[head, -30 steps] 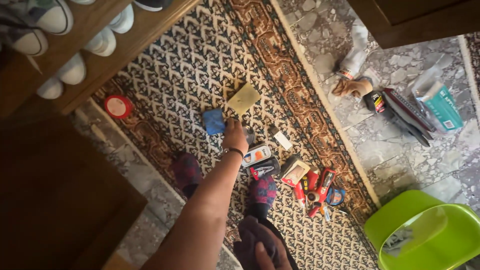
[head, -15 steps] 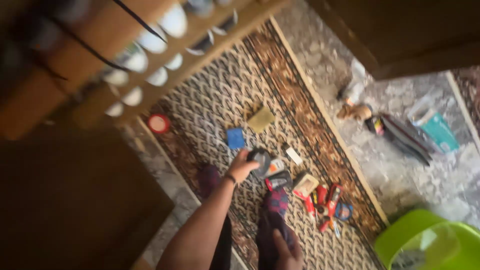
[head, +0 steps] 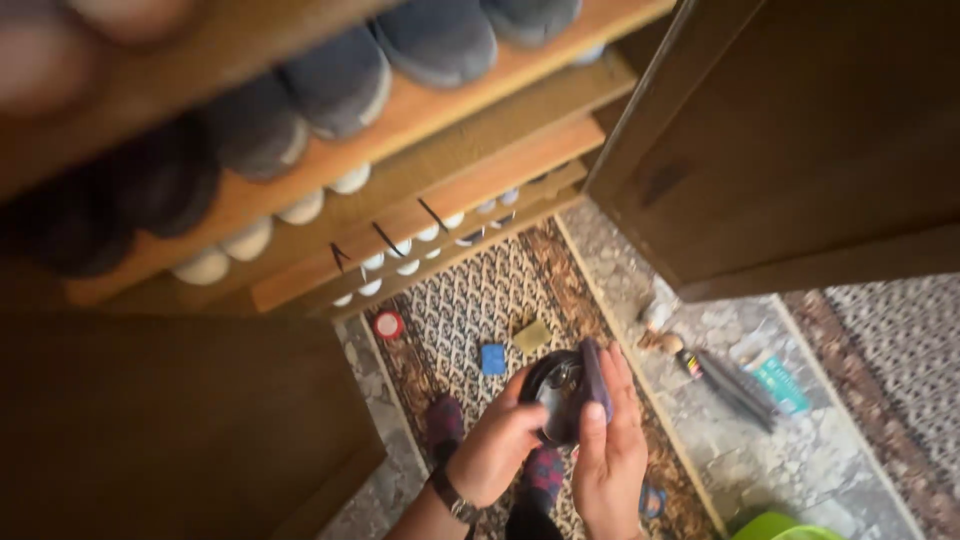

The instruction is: The person organizes a wooden shoe cabinet by picking up various small items from the floor, including a brush, a blue sponge, and several small containers. They wipe the cabinet shelves with a purple cloth and place the items onto the shelves among the shoes.

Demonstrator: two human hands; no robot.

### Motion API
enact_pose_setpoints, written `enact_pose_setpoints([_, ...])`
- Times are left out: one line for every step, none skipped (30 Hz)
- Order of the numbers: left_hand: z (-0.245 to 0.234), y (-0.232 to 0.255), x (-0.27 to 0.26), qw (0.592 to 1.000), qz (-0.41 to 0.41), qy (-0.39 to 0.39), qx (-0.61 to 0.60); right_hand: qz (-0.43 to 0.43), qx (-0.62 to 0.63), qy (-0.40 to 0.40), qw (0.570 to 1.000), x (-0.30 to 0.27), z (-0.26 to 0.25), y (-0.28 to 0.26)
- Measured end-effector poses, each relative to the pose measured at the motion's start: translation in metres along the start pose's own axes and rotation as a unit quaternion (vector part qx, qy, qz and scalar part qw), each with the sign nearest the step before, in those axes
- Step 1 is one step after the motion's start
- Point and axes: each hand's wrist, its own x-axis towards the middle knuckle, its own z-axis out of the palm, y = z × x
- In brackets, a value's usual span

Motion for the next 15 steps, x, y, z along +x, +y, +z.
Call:
enact_pose_setpoints([0.027, 0.016, -0.009, 0.997, 0.023, -0.037, -0.06, -0.014, 0.002, -0.003, 1.0, 0.007, -0.004, -0.021])
enact_pose_setpoints([0.042, 0.029, -0.016, 0.997, 0.031, -0.042, -0.057, -0.024, 0.004, -0.003, 1.0, 0.011, -0.007, -0.042])
enact_pose_setpoints([0.056, 0.042, -0.024, 0.995, 0.025, -0.05, -0.084, -0.061, 0.005, -0.001, 0.998, 0.014, -0.01, -0.063])
enact_pose_setpoints([0.07, 0.053, -0.03, 0.992, 0.019, -0.06, -0.112, -0.099, 0.005, 0.0, 0.995, 0.019, -0.014, -0.082])
enact_pose_setpoints([0.077, 0.061, -0.034, 0.991, 0.029, -0.065, -0.11, -0.11, 0.006, -0.001, 0.994, 0.023, -0.018, -0.1])
enact_pose_setpoints([0.084, 0.068, -0.039, 0.992, 0.033, -0.07, -0.101, -0.143, -0.024, -0.015, 0.989, 0.025, -0.022, -0.117])
enact_pose_setpoints([0.091, 0.075, -0.044, 0.992, 0.038, -0.075, -0.092, -0.176, -0.055, -0.027, 0.982, 0.027, -0.025, -0.134])
enact_pose_setpoints([0.099, 0.087, -0.054, 0.992, 0.045, -0.079, -0.09, -0.185, -0.053, -0.027, 0.981, 0.026, -0.028, -0.148])
enact_pose_setpoints([0.107, 0.098, -0.064, 0.992, 0.033, -0.084, -0.092, -0.24, -0.079, -0.036, 0.967, 0.025, -0.031, -0.161])
enact_pose_setpoints([0.116, 0.11, -0.07, 0.991, 0.022, -0.091, -0.095, -0.297, -0.105, -0.045, 0.948, 0.029, -0.034, -0.174])
enact_pose_setpoints([0.122, 0.117, -0.071, 0.99, 0.032, -0.098, -0.093, -0.309, -0.105, -0.043, 0.944, 0.03, -0.038, -0.183])
enact_pose_setpoints([0.127, 0.122, -0.079, 0.989, 0.007, -0.098, -0.115, -0.326, -0.108, -0.074, 0.936, 0.025, -0.042, -0.191])
enact_pose_setpoints([0.131, 0.126, -0.086, 0.986, -0.018, -0.098, -0.137, -0.343, -0.112, -0.105, 0.927, 0.02, -0.046, -0.199])
enact_pose_setpoints([0.132, 0.132, -0.088, 0.986, -0.01, -0.102, -0.134, -0.351, -0.111, -0.104, 0.924, 0.023, -0.05, -0.205])
enact_pose_setpoints([0.133, 0.138, -0.09, 0.984, -0.002, -0.102, -0.143, -0.391, -0.104, -0.138, 0.904, 0.026, -0.053, -0.21])
